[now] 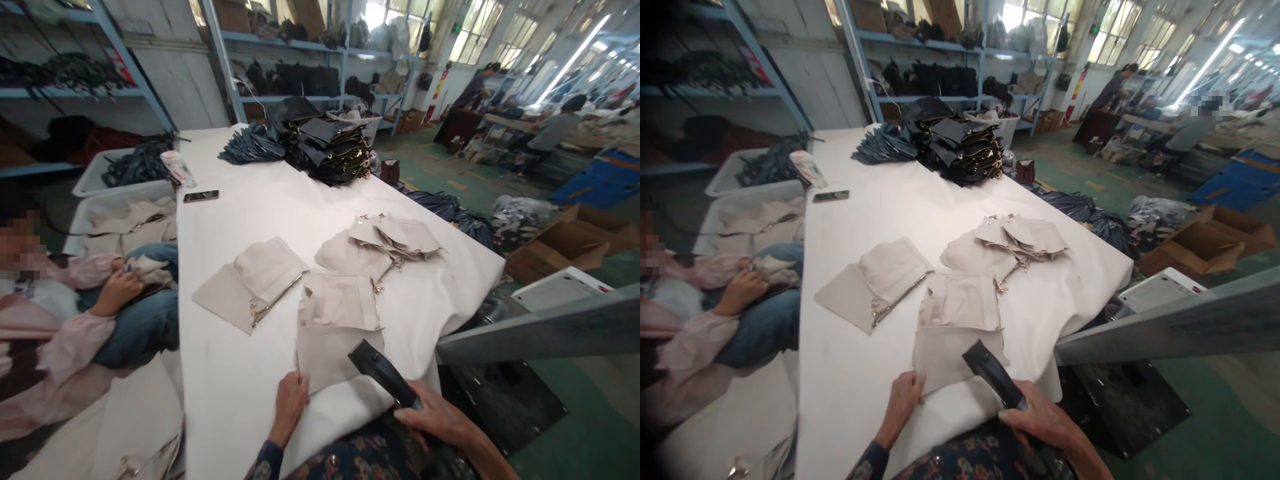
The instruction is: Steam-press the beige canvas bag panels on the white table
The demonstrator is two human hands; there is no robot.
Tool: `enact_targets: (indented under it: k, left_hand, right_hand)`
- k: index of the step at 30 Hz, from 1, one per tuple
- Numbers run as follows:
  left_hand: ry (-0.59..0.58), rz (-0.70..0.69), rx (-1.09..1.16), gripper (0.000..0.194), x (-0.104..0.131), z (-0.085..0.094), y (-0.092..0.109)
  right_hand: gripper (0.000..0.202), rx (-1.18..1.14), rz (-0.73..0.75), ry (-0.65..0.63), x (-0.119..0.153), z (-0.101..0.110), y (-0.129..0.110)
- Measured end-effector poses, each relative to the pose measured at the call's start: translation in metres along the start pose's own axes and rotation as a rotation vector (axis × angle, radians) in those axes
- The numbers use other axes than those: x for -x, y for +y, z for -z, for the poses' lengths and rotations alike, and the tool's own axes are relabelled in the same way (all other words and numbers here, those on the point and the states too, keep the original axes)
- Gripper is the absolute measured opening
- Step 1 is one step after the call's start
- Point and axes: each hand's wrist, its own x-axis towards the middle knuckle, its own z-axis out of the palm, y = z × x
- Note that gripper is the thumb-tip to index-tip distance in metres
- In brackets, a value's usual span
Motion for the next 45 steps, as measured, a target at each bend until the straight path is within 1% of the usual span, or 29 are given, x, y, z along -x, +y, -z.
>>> enact_targets:
  k: [1, 2, 4, 5, 6, 7, 8, 10, 12, 14, 16, 18, 21, 25, 27, 30, 32, 34, 37, 39, 41, 43, 45]
  left_hand:
    - [0.081, -0.039, -0.063, 0.035, 0.0, 0.005, 0.006]
    - [0.175, -0.106, -0.14, 0.032, -0.002, 0.008, 0.013]
    - [0.355, -0.314, -0.314, 0.032, -0.008, 0.009, 0.034]
    - [0.407, -0.439, -0.397, 0.033, -0.013, 0.006, 0.046]
    - [0.415, -0.554, -0.457, 0.034, -0.02, 0.001, 0.057]
    - [0.38, -0.646, -0.489, 0.035, -0.028, -0.007, 0.068]
    - [0.322, -0.717, -0.505, 0.036, -0.036, -0.015, 0.078]
    - [0.209, -0.797, -0.509, 0.036, -0.052, -0.034, 0.091]
    - [0.145, -0.814, -0.494, 0.032, -0.063, -0.051, 0.096]
    - [0.125, -0.801, -0.476, 0.025, -0.071, -0.063, 0.093]
    - [0.123, -0.777, -0.446, 0.021, -0.074, -0.07, 0.086]
    - [0.121, -0.763, -0.409, 0.022, -0.076, -0.073, 0.078]
    - [0.104, -0.757, -0.356, 0.021, -0.079, -0.073, 0.07]
    - [0.073, -0.754, -0.308, 0.019, -0.082, -0.07, 0.068]
    - [0.063, -0.753, -0.291, 0.018, -0.083, -0.069, 0.07]
    - [0.054, -0.751, -0.273, 0.018, -0.082, -0.068, 0.072]
    - [0.048, -0.749, -0.27, 0.017, -0.082, -0.067, 0.073]
    - [0.042, -0.747, -0.278, 0.017, -0.082, -0.066, 0.073]
    - [0.037, -0.743, -0.318, 0.016, -0.082, -0.066, 0.073]
    - [0.036, -0.74, -0.369, 0.017, -0.081, -0.066, 0.074]
    - [0.035, -0.736, -0.443, 0.017, -0.078, -0.065, 0.075]
    - [0.017, -0.743, -0.53, 0.014, -0.076, -0.063, 0.078]
    - [-0.032, -0.779, -0.617, 0.011, -0.074, -0.058, 0.083]
  right_hand:
    - [0.023, -0.005, -0.003, 0.039, 0.009, 0.002, 0.008]
    - [0.023, -0.024, -0.006, 0.059, 0.018, 0.003, 0.016]
    - [0.023, -0.097, -0.026, 0.05, 0.03, 0.002, 0.029]
    - [0.024, -0.138, -0.04, 0.047, 0.034, 0.0, 0.034]
    - [0.025, -0.17, -0.051, 0.057, 0.036, -0.001, 0.038]
    - [0.026, -0.194, -0.057, 0.077, 0.036, -0.002, 0.041]
    - [0.027, -0.211, -0.057, 0.094, 0.035, -0.003, 0.043]
    - [0.03, -0.243, -0.039, 0.115, 0.031, -0.002, 0.047]
    - [0.034, -0.263, -0.02, 0.126, 0.024, 0.0, 0.051]
    - [0.034, -0.268, -0.018, 0.153, 0.016, 0.003, 0.057]
    - [0.033, -0.268, -0.02, 0.174, 0.007, 0.007, 0.062]
    - [0.032, -0.269, -0.006, 0.191, -0.003, 0.012, 0.066]
    - [0.032, -0.266, -0.003, 0.228, -0.021, 0.022, 0.064]
    - [0.033, -0.286, -0.009, 0.298, -0.04, 0.037, 0.053]
    - [0.033, -0.297, 0.001, 0.329, -0.042, 0.045, 0.048]
    - [0.033, -0.306, 0.008, 0.343, -0.031, 0.051, 0.044]
    - [0.033, -0.303, 0.0, 0.32, -0.019, 0.049, 0.045]
    - [0.033, -0.296, -0.012, 0.275, -0.007, 0.042, 0.049]
    - [0.033, -0.3, -0.013, 0.201, -0.001, 0.029, 0.056]
    - [0.033, -0.311, -0.011, 0.179, -0.008, 0.022, 0.058]
    - [0.033, -0.298, -0.02, 0.196, -0.02, 0.02, 0.054]
    - [0.032, -0.272, -0.03, 0.236, -0.032, 0.023, 0.047]
    - [0.032, -0.252, -0.024, 0.272, -0.037, 0.029, 0.039]
